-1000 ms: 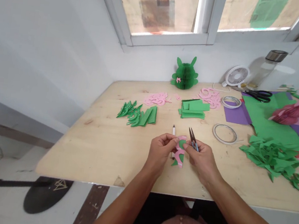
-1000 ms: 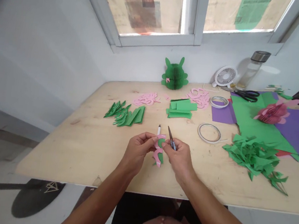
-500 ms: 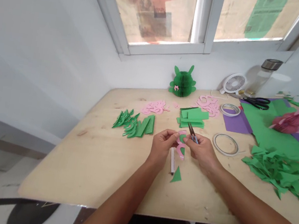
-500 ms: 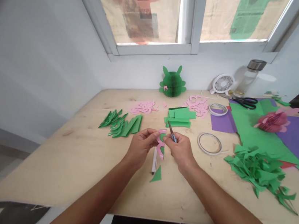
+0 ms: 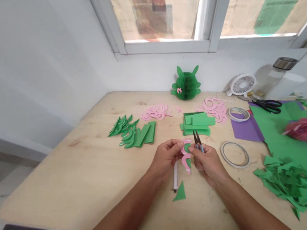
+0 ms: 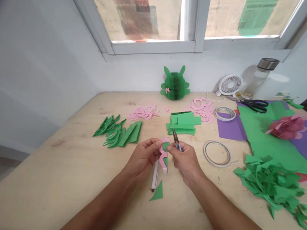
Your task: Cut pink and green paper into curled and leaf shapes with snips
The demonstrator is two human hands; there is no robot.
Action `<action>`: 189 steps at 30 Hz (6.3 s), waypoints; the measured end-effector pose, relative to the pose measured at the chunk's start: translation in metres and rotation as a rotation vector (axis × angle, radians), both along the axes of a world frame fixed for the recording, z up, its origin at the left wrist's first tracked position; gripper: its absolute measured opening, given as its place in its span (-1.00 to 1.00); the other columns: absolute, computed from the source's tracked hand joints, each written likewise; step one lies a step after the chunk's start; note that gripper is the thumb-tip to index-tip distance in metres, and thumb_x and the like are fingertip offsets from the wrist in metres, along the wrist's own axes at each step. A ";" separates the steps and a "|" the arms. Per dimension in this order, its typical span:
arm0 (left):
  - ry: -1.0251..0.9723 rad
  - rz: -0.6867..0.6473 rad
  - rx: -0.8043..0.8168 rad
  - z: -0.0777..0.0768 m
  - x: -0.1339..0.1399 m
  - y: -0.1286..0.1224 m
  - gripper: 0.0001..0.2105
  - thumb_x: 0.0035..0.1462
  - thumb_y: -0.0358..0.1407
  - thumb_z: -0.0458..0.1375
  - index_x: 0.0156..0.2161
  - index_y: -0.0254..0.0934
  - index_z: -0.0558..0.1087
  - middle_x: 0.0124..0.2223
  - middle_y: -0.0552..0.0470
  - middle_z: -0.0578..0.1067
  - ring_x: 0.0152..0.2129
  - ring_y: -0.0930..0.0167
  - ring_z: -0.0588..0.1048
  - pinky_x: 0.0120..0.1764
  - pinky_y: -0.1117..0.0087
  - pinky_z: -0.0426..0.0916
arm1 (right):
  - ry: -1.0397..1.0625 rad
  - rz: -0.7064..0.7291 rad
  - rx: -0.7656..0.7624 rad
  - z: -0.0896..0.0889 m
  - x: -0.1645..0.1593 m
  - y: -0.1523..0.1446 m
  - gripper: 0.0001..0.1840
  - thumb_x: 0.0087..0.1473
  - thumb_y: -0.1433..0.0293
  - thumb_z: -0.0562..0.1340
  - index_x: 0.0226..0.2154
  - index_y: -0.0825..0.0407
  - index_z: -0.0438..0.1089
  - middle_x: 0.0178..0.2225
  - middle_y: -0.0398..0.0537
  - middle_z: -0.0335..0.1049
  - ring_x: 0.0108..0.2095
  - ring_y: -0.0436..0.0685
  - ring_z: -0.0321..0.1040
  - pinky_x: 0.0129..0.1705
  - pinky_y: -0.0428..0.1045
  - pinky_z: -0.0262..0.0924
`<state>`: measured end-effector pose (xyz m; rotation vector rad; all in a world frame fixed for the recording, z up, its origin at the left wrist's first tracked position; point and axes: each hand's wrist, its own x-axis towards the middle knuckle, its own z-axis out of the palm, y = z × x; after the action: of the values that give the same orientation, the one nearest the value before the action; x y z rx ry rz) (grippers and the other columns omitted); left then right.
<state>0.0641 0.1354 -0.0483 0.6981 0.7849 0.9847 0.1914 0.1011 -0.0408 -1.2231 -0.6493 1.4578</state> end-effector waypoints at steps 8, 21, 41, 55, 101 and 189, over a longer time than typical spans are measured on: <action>0.010 0.039 -0.005 -0.002 0.002 0.000 -0.79 -0.22 -0.29 0.35 -0.50 -0.37 0.44 -0.54 0.09 0.43 -0.60 0.56 0.36 -0.47 0.52 0.30 | -0.019 -0.010 -0.017 -0.005 0.000 0.001 -0.71 -0.18 0.25 0.36 -0.51 0.08 0.29 -0.79 -0.41 -0.08 -0.76 -0.18 -0.27 -0.70 -0.12 -0.43; 0.055 0.090 0.023 0.003 -0.001 -0.003 -0.81 -0.19 -0.29 0.33 -0.49 -0.36 0.45 -0.56 0.10 0.42 -0.61 0.55 0.36 -0.47 0.52 0.30 | -0.319 -0.098 0.043 -0.001 -0.001 -0.003 -0.73 -0.09 0.21 0.28 -0.49 0.08 0.32 -0.72 -0.34 -0.09 -0.67 -0.11 -0.21 -0.64 -0.12 -0.32; 0.207 -0.022 0.137 -0.005 -0.003 -0.006 -0.84 -0.13 -0.28 0.29 -0.47 -0.34 0.45 -0.57 0.09 0.44 -0.62 0.52 0.37 -0.47 0.49 0.25 | -0.277 -0.107 0.059 0.002 0.003 -0.006 -0.69 -0.16 0.18 0.33 -0.49 0.10 0.37 -0.73 -0.35 -0.07 -0.68 -0.11 -0.22 -0.64 -0.12 -0.35; 0.284 -0.024 0.178 -0.003 -0.003 -0.006 -0.87 -0.11 -0.30 0.27 -0.47 -0.34 0.47 -0.58 0.07 0.46 -0.64 0.50 0.39 -0.46 0.45 0.29 | -0.417 -0.153 0.066 0.002 0.004 -0.007 -0.72 -0.14 0.20 0.30 -0.56 0.08 0.34 -0.71 -0.31 -0.01 -0.66 -0.09 -0.15 -0.63 -0.11 -0.26; 0.267 -0.077 0.091 -0.002 -0.006 -0.006 -0.80 -0.16 -0.23 0.29 -0.49 -0.34 0.46 -0.58 0.04 0.45 -0.66 0.52 0.34 -0.53 0.48 0.21 | -0.409 -0.144 0.104 0.000 0.007 -0.008 -0.73 -0.10 0.19 0.27 -0.51 0.08 0.39 -0.71 -0.29 -0.01 -0.67 -0.08 -0.14 -0.63 -0.11 -0.26; -0.047 0.008 -0.009 0.007 -0.023 0.006 -0.87 -0.13 -0.35 0.30 -0.49 -0.35 0.44 -0.55 0.06 0.46 -0.61 0.52 0.39 -0.50 0.50 0.28 | -0.322 0.238 0.143 0.001 0.001 -0.016 -0.50 0.10 0.04 0.09 -0.65 0.06 0.24 -0.78 -0.31 -0.06 -0.71 -0.09 -0.19 -0.64 -0.09 -0.30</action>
<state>0.0413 0.1412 -0.0412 0.6617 0.7508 1.0007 0.1923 0.0847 -0.0394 -1.3126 -1.1313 1.3887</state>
